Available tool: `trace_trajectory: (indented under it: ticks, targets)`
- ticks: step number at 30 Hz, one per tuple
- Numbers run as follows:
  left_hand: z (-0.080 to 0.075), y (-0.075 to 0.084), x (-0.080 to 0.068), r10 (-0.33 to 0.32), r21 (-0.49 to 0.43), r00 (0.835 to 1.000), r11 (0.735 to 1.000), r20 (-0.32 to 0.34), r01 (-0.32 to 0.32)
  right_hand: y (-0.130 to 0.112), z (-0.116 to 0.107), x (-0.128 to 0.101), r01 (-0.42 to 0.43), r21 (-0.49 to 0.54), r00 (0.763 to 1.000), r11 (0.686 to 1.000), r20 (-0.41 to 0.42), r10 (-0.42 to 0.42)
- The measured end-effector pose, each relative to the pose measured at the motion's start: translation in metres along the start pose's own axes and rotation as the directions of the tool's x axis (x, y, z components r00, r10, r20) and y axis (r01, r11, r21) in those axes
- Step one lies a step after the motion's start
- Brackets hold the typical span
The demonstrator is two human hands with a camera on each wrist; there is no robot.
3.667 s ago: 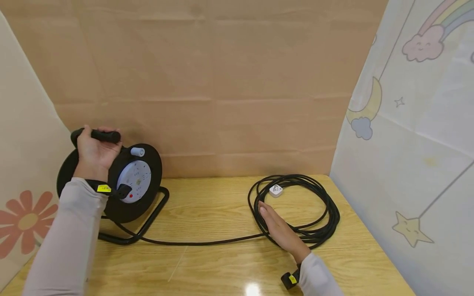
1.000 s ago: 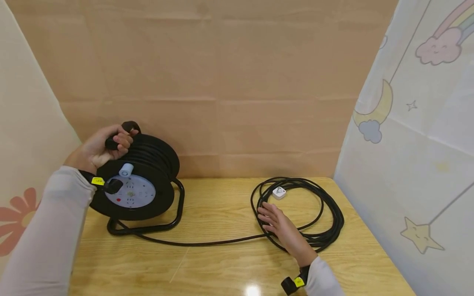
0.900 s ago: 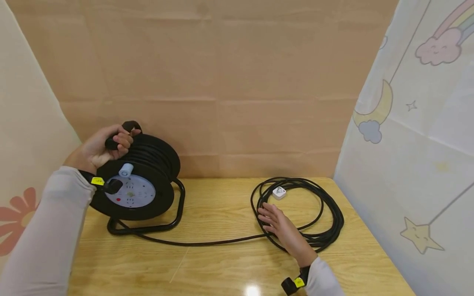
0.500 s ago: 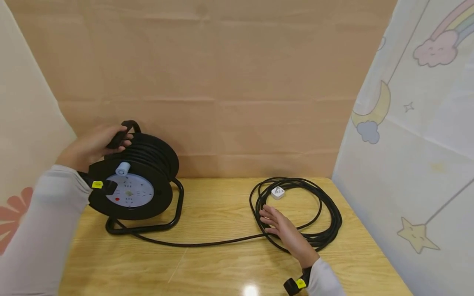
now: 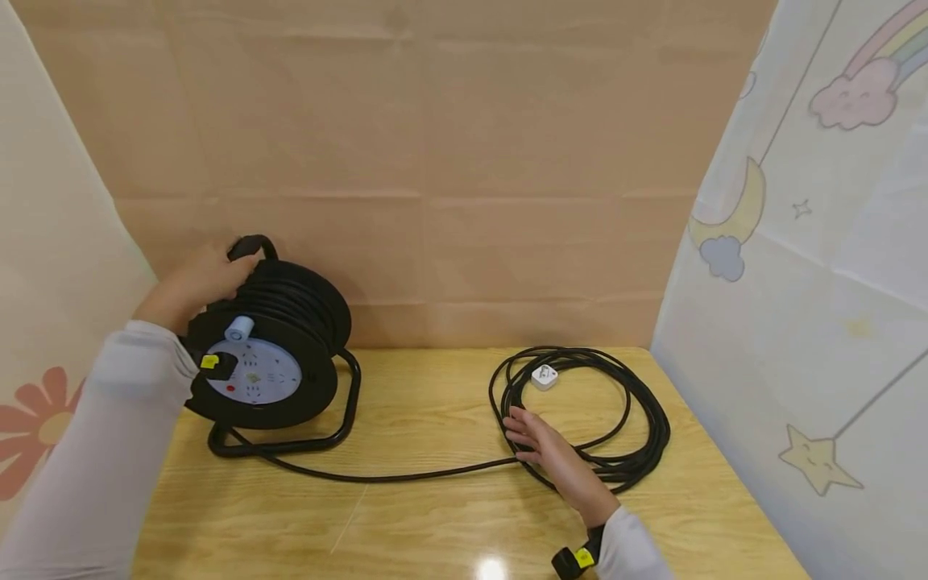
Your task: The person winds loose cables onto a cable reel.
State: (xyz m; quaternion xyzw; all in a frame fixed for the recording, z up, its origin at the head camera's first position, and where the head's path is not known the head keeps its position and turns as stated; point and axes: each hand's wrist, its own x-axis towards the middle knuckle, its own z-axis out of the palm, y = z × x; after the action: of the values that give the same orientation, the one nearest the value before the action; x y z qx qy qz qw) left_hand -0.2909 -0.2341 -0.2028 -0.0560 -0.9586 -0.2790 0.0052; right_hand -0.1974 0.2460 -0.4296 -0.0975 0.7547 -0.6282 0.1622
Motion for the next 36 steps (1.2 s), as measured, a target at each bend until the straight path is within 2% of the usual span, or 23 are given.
trace_trajectory:
  ticks: [13, 19, 22, 25, 27, 29, 31, 34, 36]
  targets:
    - [-0.003, -0.006, -0.002, 0.021, -0.187, 0.996, 0.982, 0.087, -0.005, 0.002, 0.003, -0.003, 0.017, 0.006, 0.999, 1.0, 0.038, -0.017]
    - [-0.002, -0.006, -0.003, 0.02, -0.212, 0.998, 0.977, 0.06, -0.007, 0.002, 0.003, -0.002, 0.019, 0.004, 0.999, 1.0, 0.041, -0.019]
    - [0.001, -0.008, -0.006, 0.018, -0.239, 1.0, 0.971, -0.003, -0.018, 0.002, 0.003, -0.002, 0.034, -0.004, 0.998, 0.999, 0.057, -0.034]
    - [0.006, -0.011, -0.013, 0.044, -0.25, 0.992, 0.965, -0.121, -0.073, 0.001, 0.002, -0.002, 0.032, -0.021, 0.998, 0.999, 0.059, -0.031]
    - [0.009, -0.013, -0.021, 0.072, -0.24, 0.973, 0.963, -0.217, -0.125, 0.0, 0.0, -0.002, 0.026, -0.028, 0.998, 0.999, 0.054, -0.024]
    - [0.011, -0.013, -0.029, 0.093, -0.231, 0.946, 0.958, -0.309, -0.17, -0.001, -0.001, -0.002, 0.019, -0.035, 0.999, 0.999, 0.041, -0.018]
    - [0.013, -0.014, -0.038, 0.09, -0.234, 0.922, 0.954, -0.376, -0.188, -0.003, -0.002, -0.001, 0.019, -0.032, 0.999, 0.999, 0.036, -0.018]
    - [0.017, -0.015, -0.054, 0.069, -0.229, 0.899, 0.956, -0.432, -0.183, -0.005, -0.002, -0.001, 0.028, -0.032, 0.999, 0.999, 0.044, -0.027]
    - [0.02, -0.017, -0.063, 0.059, -0.226, 0.896, 0.958, -0.44, -0.174, -0.006, -0.001, -0.001, 0.034, -0.029, 0.998, 0.999, 0.057, -0.032]
